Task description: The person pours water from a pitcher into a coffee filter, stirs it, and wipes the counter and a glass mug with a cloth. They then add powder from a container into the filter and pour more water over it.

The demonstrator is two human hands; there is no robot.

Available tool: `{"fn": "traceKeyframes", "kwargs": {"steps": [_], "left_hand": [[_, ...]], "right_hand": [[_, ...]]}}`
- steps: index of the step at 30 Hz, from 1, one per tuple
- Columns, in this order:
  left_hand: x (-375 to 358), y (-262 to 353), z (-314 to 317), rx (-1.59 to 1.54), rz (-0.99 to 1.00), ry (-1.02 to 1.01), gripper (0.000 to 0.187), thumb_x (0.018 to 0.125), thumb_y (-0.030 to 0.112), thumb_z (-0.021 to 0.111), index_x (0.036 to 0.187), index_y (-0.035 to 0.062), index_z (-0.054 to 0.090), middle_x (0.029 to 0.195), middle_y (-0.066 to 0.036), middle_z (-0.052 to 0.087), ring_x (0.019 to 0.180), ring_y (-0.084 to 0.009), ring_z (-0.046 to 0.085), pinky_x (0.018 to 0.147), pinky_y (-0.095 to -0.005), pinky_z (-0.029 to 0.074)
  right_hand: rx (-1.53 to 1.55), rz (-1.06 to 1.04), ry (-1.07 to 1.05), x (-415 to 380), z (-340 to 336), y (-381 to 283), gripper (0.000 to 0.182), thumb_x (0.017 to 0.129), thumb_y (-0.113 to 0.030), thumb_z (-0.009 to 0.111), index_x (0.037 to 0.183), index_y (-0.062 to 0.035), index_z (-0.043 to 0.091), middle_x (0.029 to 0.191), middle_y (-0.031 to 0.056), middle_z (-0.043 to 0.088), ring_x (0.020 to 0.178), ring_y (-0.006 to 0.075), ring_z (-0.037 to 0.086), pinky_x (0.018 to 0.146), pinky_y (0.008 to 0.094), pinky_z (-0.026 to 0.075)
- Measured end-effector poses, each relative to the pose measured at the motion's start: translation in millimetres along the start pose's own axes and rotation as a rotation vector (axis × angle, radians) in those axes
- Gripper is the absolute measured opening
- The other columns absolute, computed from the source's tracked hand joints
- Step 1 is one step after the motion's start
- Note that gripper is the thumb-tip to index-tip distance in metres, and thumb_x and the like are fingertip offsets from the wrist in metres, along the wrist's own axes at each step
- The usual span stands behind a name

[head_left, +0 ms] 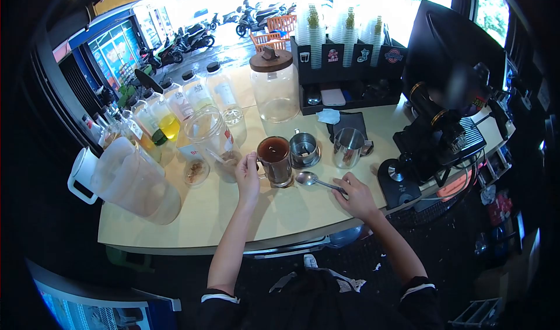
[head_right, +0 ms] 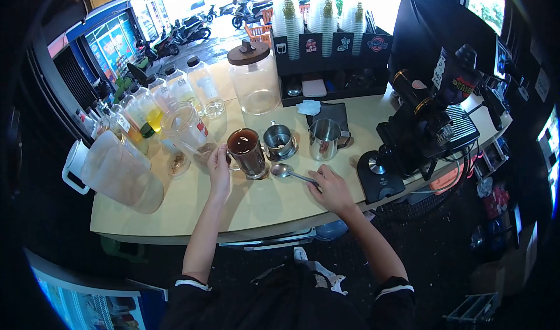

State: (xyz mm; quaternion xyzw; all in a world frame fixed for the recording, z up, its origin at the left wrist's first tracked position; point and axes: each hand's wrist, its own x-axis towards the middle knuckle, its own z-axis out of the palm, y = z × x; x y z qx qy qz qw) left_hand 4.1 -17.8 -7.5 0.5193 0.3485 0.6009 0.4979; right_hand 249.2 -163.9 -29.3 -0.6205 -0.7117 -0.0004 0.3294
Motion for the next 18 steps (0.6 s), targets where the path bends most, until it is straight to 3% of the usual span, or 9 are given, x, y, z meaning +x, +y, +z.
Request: {"fn": "traceKeyframes", "kwargs": {"steps": [3, 12, 14, 18], "left_hand": [[-1, 11, -1, 0.011, 0.034, -0.007, 0.026, 0.098, 0.023, 0.048, 0.084, 0.0071, 0.062, 0.066, 0.009, 0.041, 0.06, -0.0015, 0.032, 0.054, -0.0214, 0.026], [-19, 47, 0, -0.002, 0.015, -0.096, 0.029, 0.098, 0.022, 0.048, 0.077, 0.0057, 0.058, 0.066, 0.008, 0.038, 0.063, -0.0031, 0.031, 0.056, -0.0222, 0.026], [-25, 50, 0, -0.009, 0.012, -0.137, 0.029, 0.098, 0.022, 0.048, 0.076, 0.0053, 0.057, 0.066, 0.008, 0.037, 0.063, -0.003, 0.031, 0.056, -0.0221, 0.026], [-36, 54, 6, -0.045, -0.044, -0.181, 0.029, 0.098, 0.021, 0.047, 0.076, 0.0052, 0.056, 0.066, 0.007, 0.038, 0.063, -0.0028, 0.031, 0.056, -0.0219, 0.026]], "right_hand": [[0.016, 0.022, -0.006, 0, 1, 1, 0.028, 0.079, -0.018, 0.067, 0.102, -0.0022, 0.062, 0.086, 0.011, 0.053, 0.071, 0.0266, 0.059, 0.064, 0.0371, 0.049], [0.036, 0.045, 0.089, -2, -3, -3, 0.029, 0.079, -0.02, 0.069, 0.1, -0.0017, 0.061, 0.088, 0.0117, 0.054, 0.072, 0.0277, 0.06, 0.062, 0.0376, 0.048], [0.02, -0.027, 0.167, -3, -2, 1, 0.028, 0.079, -0.019, 0.068, 0.1, -0.0018, 0.061, 0.089, 0.0118, 0.054, 0.074, 0.0282, 0.06, 0.061, 0.0376, 0.048], [0.074, 0.034, 0.264, -7, -5, -2, 0.027, 0.08, -0.017, 0.068, 0.101, -0.0017, 0.06, 0.089, 0.0122, 0.054, 0.076, 0.0286, 0.059, 0.063, 0.0379, 0.048]]}}
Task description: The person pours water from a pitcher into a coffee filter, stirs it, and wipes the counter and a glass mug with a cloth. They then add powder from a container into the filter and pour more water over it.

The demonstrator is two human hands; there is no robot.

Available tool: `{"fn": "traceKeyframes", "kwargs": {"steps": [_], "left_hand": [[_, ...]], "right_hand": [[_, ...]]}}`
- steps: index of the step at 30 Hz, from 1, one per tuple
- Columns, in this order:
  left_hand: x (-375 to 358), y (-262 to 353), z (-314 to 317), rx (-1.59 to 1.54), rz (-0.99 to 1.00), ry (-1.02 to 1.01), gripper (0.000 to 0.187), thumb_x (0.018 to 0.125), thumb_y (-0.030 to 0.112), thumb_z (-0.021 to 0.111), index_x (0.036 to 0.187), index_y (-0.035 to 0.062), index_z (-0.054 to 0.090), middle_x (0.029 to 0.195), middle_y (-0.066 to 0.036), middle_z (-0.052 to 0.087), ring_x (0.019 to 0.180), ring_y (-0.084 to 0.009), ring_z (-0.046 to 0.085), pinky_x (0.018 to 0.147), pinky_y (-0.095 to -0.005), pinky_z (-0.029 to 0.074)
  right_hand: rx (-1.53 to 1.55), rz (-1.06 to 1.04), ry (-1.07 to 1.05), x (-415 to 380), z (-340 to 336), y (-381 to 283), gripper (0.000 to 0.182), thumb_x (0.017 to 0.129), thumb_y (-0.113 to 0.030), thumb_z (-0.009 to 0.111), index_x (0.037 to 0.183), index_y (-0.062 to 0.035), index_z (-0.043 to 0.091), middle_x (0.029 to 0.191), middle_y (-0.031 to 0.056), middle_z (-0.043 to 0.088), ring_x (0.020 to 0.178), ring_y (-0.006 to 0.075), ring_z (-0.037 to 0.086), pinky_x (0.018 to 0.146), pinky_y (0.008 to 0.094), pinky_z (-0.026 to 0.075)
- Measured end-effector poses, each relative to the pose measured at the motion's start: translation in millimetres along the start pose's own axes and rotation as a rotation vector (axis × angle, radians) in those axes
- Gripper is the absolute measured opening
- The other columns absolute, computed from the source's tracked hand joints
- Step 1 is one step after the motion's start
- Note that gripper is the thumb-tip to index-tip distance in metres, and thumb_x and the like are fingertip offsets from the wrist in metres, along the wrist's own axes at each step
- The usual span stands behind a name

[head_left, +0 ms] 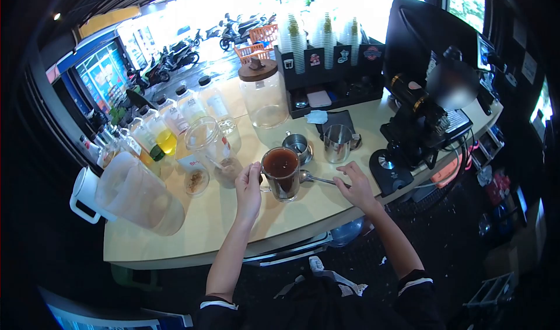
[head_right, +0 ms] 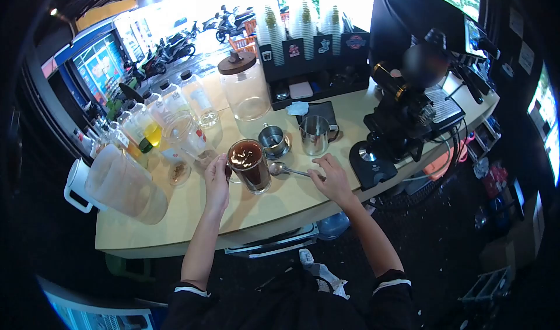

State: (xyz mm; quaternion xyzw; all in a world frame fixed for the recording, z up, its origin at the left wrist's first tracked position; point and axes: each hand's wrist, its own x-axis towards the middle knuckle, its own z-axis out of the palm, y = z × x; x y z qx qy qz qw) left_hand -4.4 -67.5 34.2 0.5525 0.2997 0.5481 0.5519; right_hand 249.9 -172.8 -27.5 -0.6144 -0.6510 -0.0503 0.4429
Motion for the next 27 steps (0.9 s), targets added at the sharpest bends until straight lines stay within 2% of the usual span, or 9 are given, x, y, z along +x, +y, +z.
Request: {"fn": "traceKeyframes", "kwargs": {"steps": [6, 12, 14, 18, 23, 27], "left_hand": [[-20, 9, 25, -0.057, -0.055, -0.159, 0.028, 0.098, 0.02, 0.047, 0.075, 0.0058, 0.054, 0.067, 0.007, 0.04, 0.063, -0.0031, 0.033, 0.057, -0.0222, 0.029], [-42, 3, 74, -0.131, -0.133, -0.303, 0.03, 0.098, 0.021, 0.047, 0.071, 0.0072, 0.051, 0.067, 0.006, 0.04, 0.063, -0.0037, 0.033, 0.058, -0.0228, 0.029], [-48, -8, 93, -0.112, -0.087, -0.363, 0.031, 0.098, 0.02, 0.047, 0.069, 0.0077, 0.048, 0.066, 0.005, 0.039, 0.063, -0.0038, 0.032, 0.058, -0.023, 0.028], [-71, -2, 143, -0.162, -0.141, -0.56, 0.032, 0.098, 0.021, 0.047, 0.069, 0.0078, 0.048, 0.065, 0.006, 0.037, 0.063, -0.0039, 0.031, 0.057, -0.0231, 0.026], [-108, -7, 215, -0.198, -0.17, -0.712, 0.032, 0.098, 0.022, 0.046, 0.069, 0.0083, 0.048, 0.065, 0.007, 0.037, 0.064, -0.0034, 0.032, 0.057, -0.0235, 0.028], [-145, -24, 276, -0.162, -0.165, -0.818, 0.032, 0.099, 0.023, 0.045, 0.073, 0.008, 0.053, 0.068, 0.007, 0.047, 0.066, -0.0021, 0.037, 0.06, -0.0217, 0.032]], "right_hand": [[0.095, 0.173, 0.093, -29, -38, -34, 0.026, 0.08, -0.013, 0.066, 0.102, -0.0016, 0.06, 0.089, 0.0123, 0.053, 0.082, 0.0256, 0.056, 0.072, 0.0341, 0.045], [0.073, 0.245, 0.174, -77, -88, -59, 0.025, 0.081, -0.012, 0.064, 0.104, -0.0018, 0.06, 0.091, 0.011, 0.054, 0.082, 0.0217, 0.055, 0.066, 0.0299, 0.045], [0.038, 0.247, 0.203, -94, -108, -65, 0.026, 0.082, -0.013, 0.066, 0.104, -0.0015, 0.06, 0.09, 0.0099, 0.053, 0.079, 0.0181, 0.054, 0.063, 0.0275, 0.043], [0.047, 0.373, 0.271, -127, -149, -71, 0.031, 0.081, -0.016, 0.067, 0.107, -0.002, 0.059, 0.095, 0.0081, 0.054, 0.075, 0.0134, 0.052, 0.063, 0.0263, 0.043], [0.034, 0.413, 0.407, -165, -202, -64, 0.04, 0.077, -0.018, 0.071, 0.111, -0.0034, 0.057, 0.098, 0.0068, 0.054, 0.078, 0.0138, 0.052, 0.067, 0.0267, 0.044], [0.015, 0.446, 0.474, -204, -255, -53, 0.046, 0.076, -0.021, 0.073, 0.115, -0.0038, 0.055, 0.102, 0.0071, 0.054, 0.085, 0.0153, 0.053, 0.073, 0.029, 0.044]]}}
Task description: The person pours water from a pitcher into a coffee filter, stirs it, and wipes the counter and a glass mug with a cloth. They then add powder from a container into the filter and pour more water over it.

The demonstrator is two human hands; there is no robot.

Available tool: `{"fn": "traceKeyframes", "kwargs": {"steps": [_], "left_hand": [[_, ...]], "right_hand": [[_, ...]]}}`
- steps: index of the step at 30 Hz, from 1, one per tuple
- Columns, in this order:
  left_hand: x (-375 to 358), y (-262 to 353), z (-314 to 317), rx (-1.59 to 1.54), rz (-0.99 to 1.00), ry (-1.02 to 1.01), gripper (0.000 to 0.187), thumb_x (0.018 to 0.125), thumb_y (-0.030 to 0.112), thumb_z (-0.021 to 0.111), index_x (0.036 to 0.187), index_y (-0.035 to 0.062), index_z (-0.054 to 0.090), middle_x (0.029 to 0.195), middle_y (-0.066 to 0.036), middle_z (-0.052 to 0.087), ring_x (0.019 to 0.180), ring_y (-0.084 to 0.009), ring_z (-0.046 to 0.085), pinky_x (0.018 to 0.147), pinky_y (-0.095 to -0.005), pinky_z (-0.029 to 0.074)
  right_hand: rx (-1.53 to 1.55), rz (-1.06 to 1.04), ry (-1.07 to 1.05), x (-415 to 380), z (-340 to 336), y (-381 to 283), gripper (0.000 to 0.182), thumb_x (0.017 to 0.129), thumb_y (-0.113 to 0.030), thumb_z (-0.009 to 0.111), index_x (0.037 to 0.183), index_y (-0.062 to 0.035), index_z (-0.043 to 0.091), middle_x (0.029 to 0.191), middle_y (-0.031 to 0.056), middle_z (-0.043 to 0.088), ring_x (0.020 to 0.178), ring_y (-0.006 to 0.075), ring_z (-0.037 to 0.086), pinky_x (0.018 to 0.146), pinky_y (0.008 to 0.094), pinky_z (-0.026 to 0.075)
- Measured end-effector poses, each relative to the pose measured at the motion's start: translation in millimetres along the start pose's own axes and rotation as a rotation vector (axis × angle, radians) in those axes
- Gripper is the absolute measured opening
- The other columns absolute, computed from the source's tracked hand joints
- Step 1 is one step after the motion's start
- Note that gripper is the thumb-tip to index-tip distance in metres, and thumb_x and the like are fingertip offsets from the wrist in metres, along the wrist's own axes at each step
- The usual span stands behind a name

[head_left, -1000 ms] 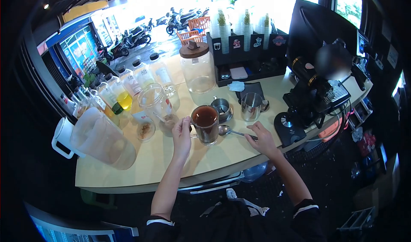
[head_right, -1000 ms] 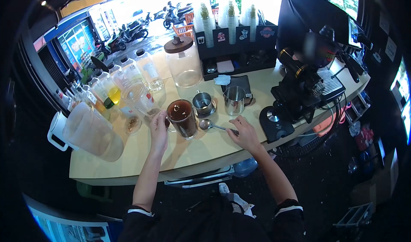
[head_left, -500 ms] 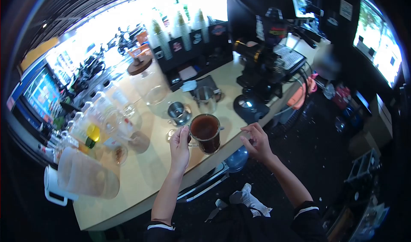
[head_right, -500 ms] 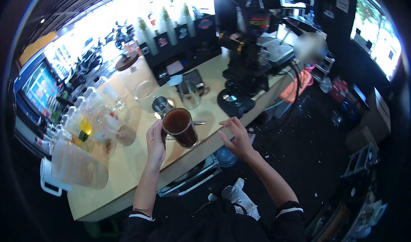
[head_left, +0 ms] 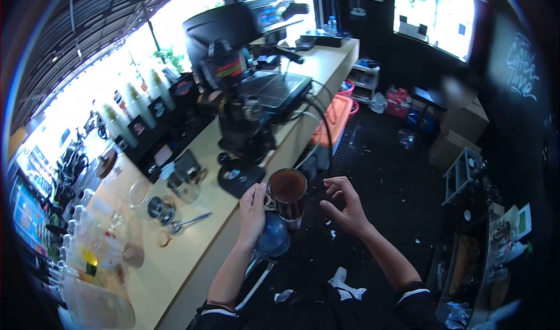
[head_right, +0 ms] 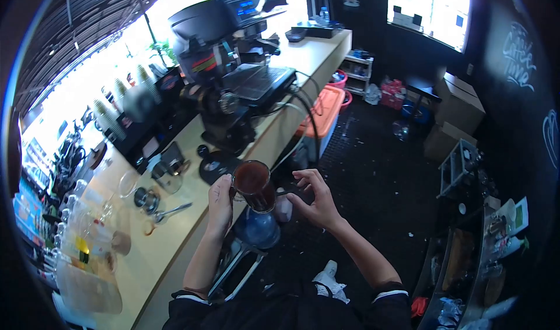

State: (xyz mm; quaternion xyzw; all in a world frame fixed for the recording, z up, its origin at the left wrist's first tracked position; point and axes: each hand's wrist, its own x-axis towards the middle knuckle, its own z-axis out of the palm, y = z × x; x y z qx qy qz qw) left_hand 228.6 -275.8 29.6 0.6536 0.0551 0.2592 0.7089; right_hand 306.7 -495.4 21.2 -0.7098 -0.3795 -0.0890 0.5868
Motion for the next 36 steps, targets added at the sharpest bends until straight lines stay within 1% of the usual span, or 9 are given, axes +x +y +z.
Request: {"fn": "traceKeyframes", "kwargs": {"steps": [3, 7, 11, 18, 24, 26, 32, 34, 36], "left_hand": [[12, -10, 59, -0.117, -0.016, -0.052, 0.029, 0.099, 0.023, 0.044, 0.079, 0.0072, 0.058, 0.075, 0.006, 0.056, 0.07, 0.0, 0.046, 0.065, -0.02, 0.037], [32, -36, 131, -0.159, -0.05, -0.102, 0.029, 0.099, 0.023, 0.044, 0.078, 0.0081, 0.057, 0.074, 0.005, 0.056, 0.068, 0.0, 0.045, 0.064, -0.0197, 0.037], [58, -54, 192, -0.162, -0.062, -0.138, 0.03, 0.099, 0.023, 0.045, 0.073, 0.0105, 0.052, 0.067, 0.007, 0.047, 0.061, -0.0006, 0.037, 0.056, -0.0202, 0.029], [115, -96, 273, -0.169, -0.055, -0.263, 0.033, 0.099, 0.023, 0.045, 0.069, 0.0108, 0.048, 0.064, 0.006, 0.039, 0.06, -0.0018, 0.033, 0.056, -0.0219, 0.027], [183, -127, 332, -0.201, -0.1, -0.301, 0.033, 0.099, 0.023, 0.045, 0.069, 0.0103, 0.047, 0.064, 0.007, 0.039, 0.061, -0.0022, 0.032, 0.056, -0.0218, 0.028], [210, -138, 345, -0.201, -0.091, -0.318, 0.033, 0.099, 0.023, 0.044, 0.069, 0.0101, 0.047, 0.065, 0.007, 0.039, 0.061, -0.0022, 0.032, 0.056, -0.0218, 0.027], [307, -157, 383, -0.211, -0.074, -0.336, 0.032, 0.099, 0.021, 0.045, 0.069, 0.0102, 0.046, 0.065, 0.007, 0.039, 0.061, -0.0019, 0.032, 0.055, -0.0214, 0.028], [339, -153, 396, -0.209, -0.123, -0.352, 0.032, 0.099, 0.021, 0.045, 0.068, 0.01, 0.046, 0.065, 0.007, 0.039, 0.06, -0.0015, 0.031, 0.053, -0.0209, 0.027], [373, -167, 406, -0.235, -0.085, -0.345, 0.032, 0.099, 0.021, 0.045, 0.068, 0.0097, 0.046, 0.064, 0.007, 0.038, 0.059, -0.0011, 0.031, 0.052, -0.0207, 0.026]], "right_hand": [[-0.039, 0.04, 0.025, -5, -55, 18, 0.049, 0.076, -0.024, 0.073, 0.117, -0.0042, 0.053, 0.104, 0.0074, 0.054, 0.089, 0.0164, 0.054, 0.076, 0.0304, 0.044], [-0.089, 0.116, 0.062, -16, -123, 45, 0.053, 0.076, -0.028, 0.073, 0.119, -0.005, 0.051, 0.108, 0.0087, 0.053, 0.096, 0.0186, 0.054, 0.08, 0.0328, 0.045], [-0.139, 0.176, 0.103, -22, -177, 70, 0.058, 0.074, -0.029, 0.075, 0.121, -0.005, 0.049, 0.112, 0.0097, 0.054, 0.102, 0.0205, 0.055, 0.085, 0.0345, 0.045], [-0.181, 0.273, 0.166, 6, -234, 109, 0.066, 0.072, -0.032, 0.077, 0.124, -0.0053, 0.047, 0.119, 0.0108, 0.054, 0.111, 0.0222, 0.053, 0.093, 0.0367, 0.042], [-0.162, 0.271, 0.16, 71, -262, 162, 0.078, 0.07, -0.035, 0.078, 0.131, -0.0049, 0.039, 0.128, 0.0127, 0.05, 0.117, 0.024, 0.051, 0.098, 0.0392, 0.039], [-0.172, 0.237, 0.132, 100, -269, 182, 0.09, 0.067, -0.033, 0.081, 0.137, -0.007, 0.031, 0.131, 0.013, 0.047, 0.121, 0.0239, 0.047, 0.102, 0.0392, 0.037], [-0.135, 0.177, 0.118, 197, -295, 237, 0.104, 0.064, -0.028, 0.084, 0.143, -0.0073, 0.019, 0.132, 0.015, 0.046, 0.123, 0.0251, 0.046, 0.103, 0.0402, 0.036], [-0.129, 0.155, 0.11, 227, -303, 256, 0.106, 0.063, -0.028, 0.084, 0.143, -0.0073, 0.018, 0.132, 0.0154, 0.046, 0.123, 0.0252, 0.046, 0.103, 0.0403, 0.036], [-0.124, 0.14, 0.101, 257, -313, 275, 0.107, 0.063, -0.028, 0.085, 0.144, -0.0073, 0.017, 0.131, 0.0157, 0.046, 0.123, 0.0254, 0.046, 0.103, 0.0403, 0.036]]}}
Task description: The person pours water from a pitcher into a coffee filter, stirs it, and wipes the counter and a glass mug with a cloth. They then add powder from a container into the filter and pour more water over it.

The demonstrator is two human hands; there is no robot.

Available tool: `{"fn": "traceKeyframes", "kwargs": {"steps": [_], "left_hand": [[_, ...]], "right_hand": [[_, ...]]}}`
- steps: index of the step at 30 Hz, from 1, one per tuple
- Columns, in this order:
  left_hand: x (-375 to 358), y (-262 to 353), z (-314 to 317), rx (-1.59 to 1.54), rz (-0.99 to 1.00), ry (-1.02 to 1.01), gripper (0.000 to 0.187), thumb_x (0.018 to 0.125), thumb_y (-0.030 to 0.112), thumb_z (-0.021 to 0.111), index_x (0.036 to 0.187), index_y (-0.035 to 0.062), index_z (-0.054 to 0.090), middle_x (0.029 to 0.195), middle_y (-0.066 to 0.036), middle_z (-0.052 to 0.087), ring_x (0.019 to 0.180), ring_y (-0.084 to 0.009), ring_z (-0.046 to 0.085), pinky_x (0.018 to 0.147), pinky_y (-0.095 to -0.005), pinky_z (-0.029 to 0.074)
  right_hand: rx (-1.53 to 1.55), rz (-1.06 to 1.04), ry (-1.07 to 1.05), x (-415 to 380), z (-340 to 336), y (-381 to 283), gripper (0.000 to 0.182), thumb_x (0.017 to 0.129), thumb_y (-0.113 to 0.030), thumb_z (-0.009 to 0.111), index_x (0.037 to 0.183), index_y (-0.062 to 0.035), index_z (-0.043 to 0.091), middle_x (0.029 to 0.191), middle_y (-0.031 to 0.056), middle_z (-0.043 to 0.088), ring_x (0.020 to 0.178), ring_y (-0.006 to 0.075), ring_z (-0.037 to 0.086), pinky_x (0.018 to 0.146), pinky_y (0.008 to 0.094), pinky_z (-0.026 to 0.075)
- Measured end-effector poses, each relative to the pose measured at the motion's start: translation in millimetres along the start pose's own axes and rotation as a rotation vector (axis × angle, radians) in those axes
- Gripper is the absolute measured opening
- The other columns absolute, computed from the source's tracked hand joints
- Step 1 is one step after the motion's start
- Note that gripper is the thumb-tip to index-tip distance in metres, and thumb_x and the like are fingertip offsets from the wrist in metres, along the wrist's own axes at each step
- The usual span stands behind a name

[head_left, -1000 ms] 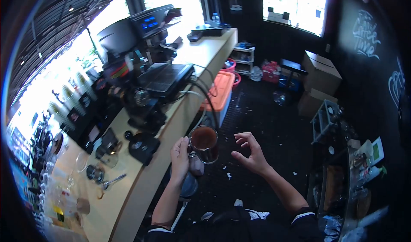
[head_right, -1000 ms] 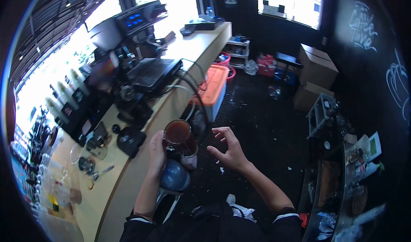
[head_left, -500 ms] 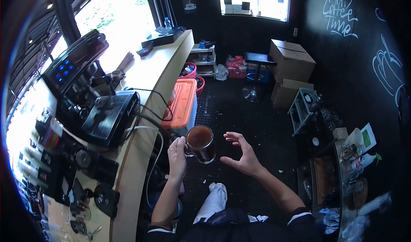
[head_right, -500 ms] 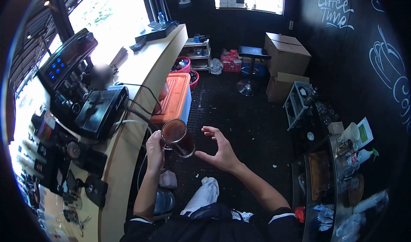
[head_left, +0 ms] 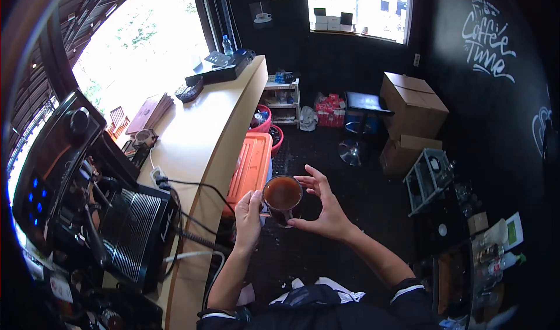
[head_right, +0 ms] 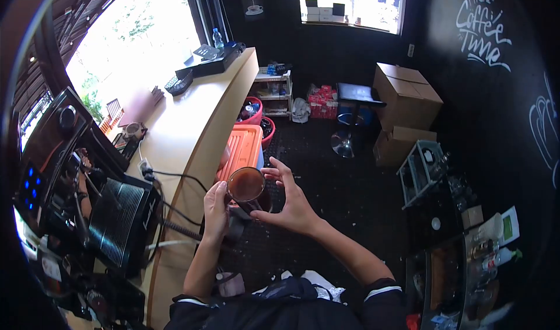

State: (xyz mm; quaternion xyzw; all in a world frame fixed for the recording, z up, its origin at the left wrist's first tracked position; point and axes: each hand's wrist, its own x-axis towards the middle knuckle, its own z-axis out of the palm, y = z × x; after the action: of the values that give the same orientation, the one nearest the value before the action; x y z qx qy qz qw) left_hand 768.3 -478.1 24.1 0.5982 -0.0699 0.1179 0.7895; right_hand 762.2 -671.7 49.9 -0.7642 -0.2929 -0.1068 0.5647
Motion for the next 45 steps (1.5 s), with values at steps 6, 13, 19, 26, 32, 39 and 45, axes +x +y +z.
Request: {"fn": "traceKeyframes", "kwargs": {"steps": [6, 13, 19, 26, 32, 39, 45], "left_hand": [[87, -16, -6, 0.026, 0.051, 0.064, 0.032, 0.099, 0.021, 0.046, 0.069, 0.0087, 0.048, 0.064, 0.007, 0.039, 0.06, -0.001, 0.031, 0.053, -0.0212, 0.027], [174, -30, -15, 0.078, 0.045, 0.223, 0.033, 0.099, 0.021, 0.045, 0.069, 0.0085, 0.047, 0.066, 0.007, 0.043, 0.061, -0.001, 0.034, 0.054, -0.0207, 0.028], [233, -36, -31, 0.182, 0.155, 0.434, 0.032, 0.099, 0.022, 0.044, 0.071, 0.008, 0.05, 0.065, 0.007, 0.043, 0.06, -0.0008, 0.036, 0.052, -0.0197, 0.03], [278, -31, -74, 0.189, 0.239, 0.707, 0.031, 0.099, 0.024, 0.045, 0.076, 0.0064, 0.057, 0.063, 0.008, 0.042, 0.057, 0.0002, 0.034, 0.051, -0.02, 0.029], [291, -26, -139, 0.259, 0.32, 0.872, 0.032, 0.098, 0.023, 0.047, 0.068, 0.0097, 0.049, 0.061, 0.009, 0.034, 0.058, -0.0015, 0.028, 0.052, -0.0223, 0.024], [296, -9, -194, 0.336, 0.353, 1.072, 0.033, 0.098, 0.022, 0.046, 0.067, 0.0105, 0.044, 0.063, 0.008, 0.033, 0.06, -0.002, 0.027, 0.053, -0.0225, 0.024], [297, -10, -235, 0.441, 0.378, 1.186, 0.033, 0.098, 0.022, 0.045, 0.068, 0.01, 0.042, 0.064, 0.008, 0.033, 0.061, -0.0027, 0.027, 0.054, -0.0227, 0.024]], "right_hand": [[0.049, 0.02, -0.042, 88, 1, 53, 0.109, 0.062, -0.029, 0.086, 0.143, -0.0064, 0.017, 0.129, 0.0172, 0.047, 0.122, 0.026, 0.046, 0.103, 0.041, 0.036], [0.183, -0.105, -0.185, 200, 4, 129, 0.106, 0.064, -0.026, 0.085, 0.143, -0.0058, 0.018, 0.125, 0.0188, 0.049, 0.12, 0.0284, 0.049, 0.102, 0.0424, 0.037], [0.297, -0.184, -0.409, 298, 15, 166, 0.107, 0.065, -0.025, 0.084, 0.144, -0.0057, 0.014, 0.12, 0.0166, 0.05, 0.116, 0.0271, 0.05, 0.103, 0.0407, 0.036], [0.418, -0.238, -0.595, 383, 75, 191, 0.109, 0.063, -0.025, 0.085, 0.144, -0.0062, 0.015, 0.122, 0.0181, 0.05, 0.118, 0.0286, 0.049, 0.1, 0.0416, 0.039], [0.429, -0.275, -0.728, 429, 142, 193, 0.11, 0.062, -0.021, 0.086, 0.144, -0.0065, 0.014, 0.122, 0.0174, 0.049, 0.117, 0.0262, 0.05, 0.102, 0.0405, 0.04], [0.503, -0.294, -0.877, 465, 223, 192, 0.11, 0.063, -0.018, 0.085, 0.145, -0.0078, 0.013, 0.122, 0.0148, 0.048, 0.118, 0.0246, 0.048, 0.101, 0.0408, 0.04], [0.537, -0.299, -0.951, 478, 281, 194, 0.108, 0.063, -0.025, 0.084, 0.144, -0.0088, 0.015, 0.122, 0.017, 0.05, 0.114, 0.0284, 0.051, 0.095, 0.0431, 0.042]]}}
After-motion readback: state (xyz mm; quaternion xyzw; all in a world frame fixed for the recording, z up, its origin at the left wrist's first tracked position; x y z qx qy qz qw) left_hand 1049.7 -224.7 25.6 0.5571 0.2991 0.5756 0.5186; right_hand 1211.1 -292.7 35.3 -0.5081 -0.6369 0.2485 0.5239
